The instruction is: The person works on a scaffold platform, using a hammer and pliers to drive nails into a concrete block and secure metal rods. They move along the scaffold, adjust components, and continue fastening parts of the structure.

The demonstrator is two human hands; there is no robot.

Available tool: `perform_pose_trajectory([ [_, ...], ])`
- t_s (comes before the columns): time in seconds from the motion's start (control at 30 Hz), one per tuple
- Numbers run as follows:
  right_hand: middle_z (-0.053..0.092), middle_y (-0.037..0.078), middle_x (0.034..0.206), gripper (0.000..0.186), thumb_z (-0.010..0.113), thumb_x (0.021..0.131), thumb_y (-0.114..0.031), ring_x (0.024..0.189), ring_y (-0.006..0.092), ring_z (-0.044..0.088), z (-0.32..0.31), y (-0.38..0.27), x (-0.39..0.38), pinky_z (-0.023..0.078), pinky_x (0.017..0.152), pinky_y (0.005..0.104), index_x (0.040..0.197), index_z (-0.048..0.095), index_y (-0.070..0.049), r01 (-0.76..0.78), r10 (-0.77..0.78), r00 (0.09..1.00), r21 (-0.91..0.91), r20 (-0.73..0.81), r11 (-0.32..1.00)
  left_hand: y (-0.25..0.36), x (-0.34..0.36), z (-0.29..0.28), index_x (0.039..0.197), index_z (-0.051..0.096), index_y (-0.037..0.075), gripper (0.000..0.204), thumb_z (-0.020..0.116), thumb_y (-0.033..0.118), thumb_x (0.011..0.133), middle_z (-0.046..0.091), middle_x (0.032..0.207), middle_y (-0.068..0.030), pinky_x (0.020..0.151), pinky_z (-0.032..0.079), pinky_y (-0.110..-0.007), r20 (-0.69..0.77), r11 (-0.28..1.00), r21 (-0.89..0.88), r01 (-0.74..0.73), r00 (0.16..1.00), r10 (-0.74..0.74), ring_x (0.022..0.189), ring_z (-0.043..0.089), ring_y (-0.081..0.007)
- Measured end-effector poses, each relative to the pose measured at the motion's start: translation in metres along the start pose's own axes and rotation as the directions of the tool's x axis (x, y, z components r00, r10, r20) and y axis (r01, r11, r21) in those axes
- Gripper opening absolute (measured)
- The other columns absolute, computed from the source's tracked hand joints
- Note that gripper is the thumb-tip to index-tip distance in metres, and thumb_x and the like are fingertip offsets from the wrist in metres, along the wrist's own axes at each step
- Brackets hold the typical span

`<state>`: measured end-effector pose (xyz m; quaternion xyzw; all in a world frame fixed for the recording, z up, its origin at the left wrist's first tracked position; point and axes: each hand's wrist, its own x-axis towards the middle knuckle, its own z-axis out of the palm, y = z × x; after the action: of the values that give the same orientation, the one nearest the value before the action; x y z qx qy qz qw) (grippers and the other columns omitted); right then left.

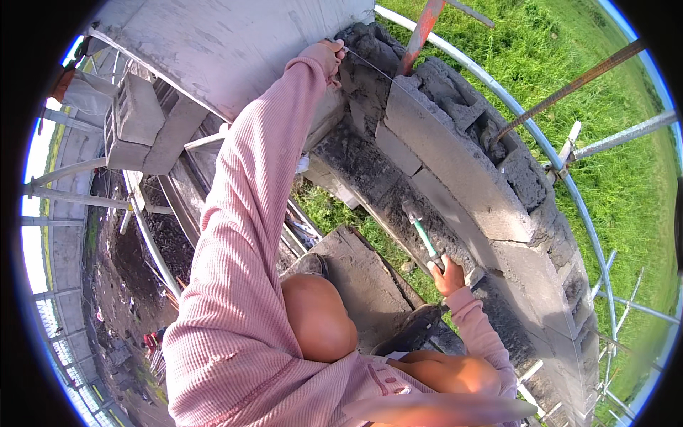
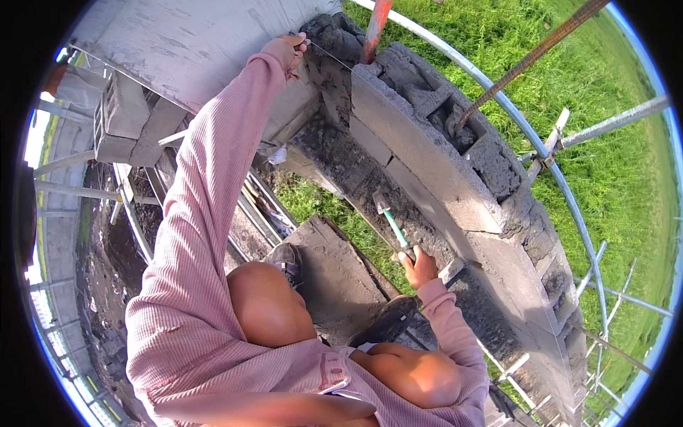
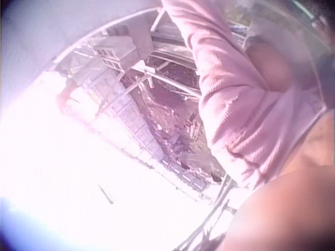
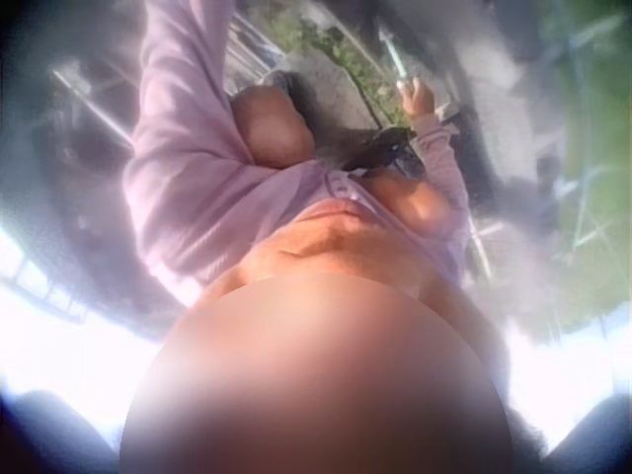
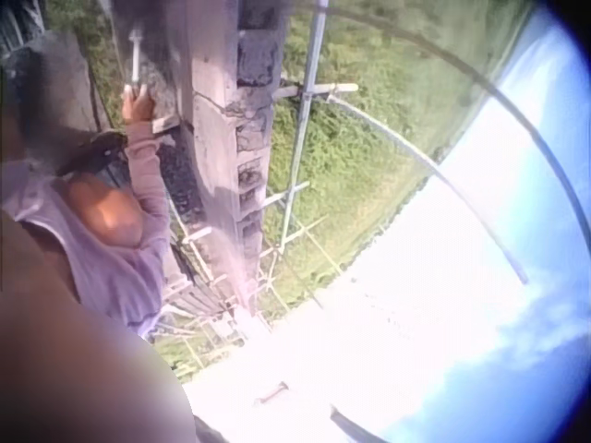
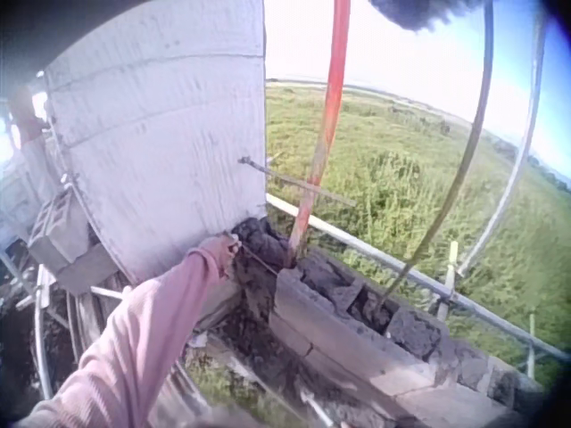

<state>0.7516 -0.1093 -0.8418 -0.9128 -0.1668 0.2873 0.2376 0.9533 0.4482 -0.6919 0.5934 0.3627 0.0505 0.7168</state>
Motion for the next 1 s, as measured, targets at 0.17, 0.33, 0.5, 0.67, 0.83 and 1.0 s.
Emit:
perform_pose_trajectory([
  [0.17,0.058,0.005,0.068,0.032,0.057,0.104,-0.036,0.054,0.0109,0.057,-0.092,-0.133,-0.019,0.045,0.048,0.0301,0.102,0.057,-0.004,0.188,-0.237,0.970,0.463,0.048,0.866,-0.012,0.012,0.011,0.080,0.066,0.008,0.037,0.067,0.040,0.097,0.060,0.067,0.0008,0.045,0.039,-0.037,-0.088,0.997,-0.068,-0.039,0.996,0.033,0.051,0.050,-0.0155],
  [0.33,0.054,0.001,0.071,0.034,0.055,0.106,-0.034,0.054,0.0081,0.053,-0.172,-0.248,0.028,0.044,0.045,0.0257,0.121,0.053,-0.004,0.163,-0.245,0.968,0.625,0.046,0.763,-0.009,0.014,0.014,0.080,0.066,0.008,0.036,0.067,0.040,0.097,0.060,0.068,0.0004,0.046,0.040,-0.037,-0.111,0.997,-0.049,-0.053,0.993,0.048,0.052,0.051,-0.0157],
  [0.5,0.052,0.002,0.067,0.030,0.056,0.105,-0.031,0.049,0.0109,0.052,-0.172,-0.303,0.069,0.044,0.043,0.0287,0.116,0.053,-0.003,0.333,-0.273,0.942,0.440,-0.196,0.834,-0.009,0.013,0.009,0.081,0.067,0.008,0.035,0.068,0.039,0.097,0.061,0.068,0.0000,0.047,0.041,-0.037,-0.116,0.997,-0.056,-0.061,0.992,0.054,0.053,0.051,-0.0159],
  [0.67,0.047,0.001,0.074,0.030,0.054,0.105,-0.030,0.052,0.0081,0.047,-0.166,-0.308,0.088,0.040,0.041,0.0255,0.123,0.053,-0.005,0.225,-0.209,0.974,0.381,-0.083,0.897,-0.010,0.014,0.006,0.081,0.067,0.008,0.034,0.068,0.038,0.097,0.061,0.069,-0.0004,0.048,0.042,-0.037,-0.114,0.996,-0.060,-0.071,0.991,0.064,0.053,0.052,-0.0161],
  [0.83,0.065,0.026,0.086,0.032,0.057,0.102,-0.026,0.070,0.0451,0.065,-0.153,-0.298,0.086,0.050,0.060,0.0484,0.122,0.055,-0.001,0.315,-0.272,0.916,0.107,-0.296,0.943,-0.011,0.013,0.004,0.082,0.067,0.007,0.033,0.069,0.037,0.096,0.061,0.069,-0.0008,0.049,0.042,-0.036,-0.111,0.995,-0.051,-0.081,0.991,0.075,0.054,0.053,-0.0163],
  [1.0,0.066,0.030,0.095,0.026,0.057,0.101,-0.024,0.082,0.0511,0.063,-0.160,-0.302,0.098,0.049,0.070,0.0513,0.115,0.057,-0.001,0.280,-0.246,0.957,0.278,-0.153,0.919,-0.010,0.010,0.002,0.083,0.068,0.007,0.032,0.069,0.037,0.096,0.062,0.070,-0.0012,0.050,0.043,-0.036,-0.113,0.996,-0.040,-0.079,0.991,0.074,0.055,0.054,-0.0166],
])
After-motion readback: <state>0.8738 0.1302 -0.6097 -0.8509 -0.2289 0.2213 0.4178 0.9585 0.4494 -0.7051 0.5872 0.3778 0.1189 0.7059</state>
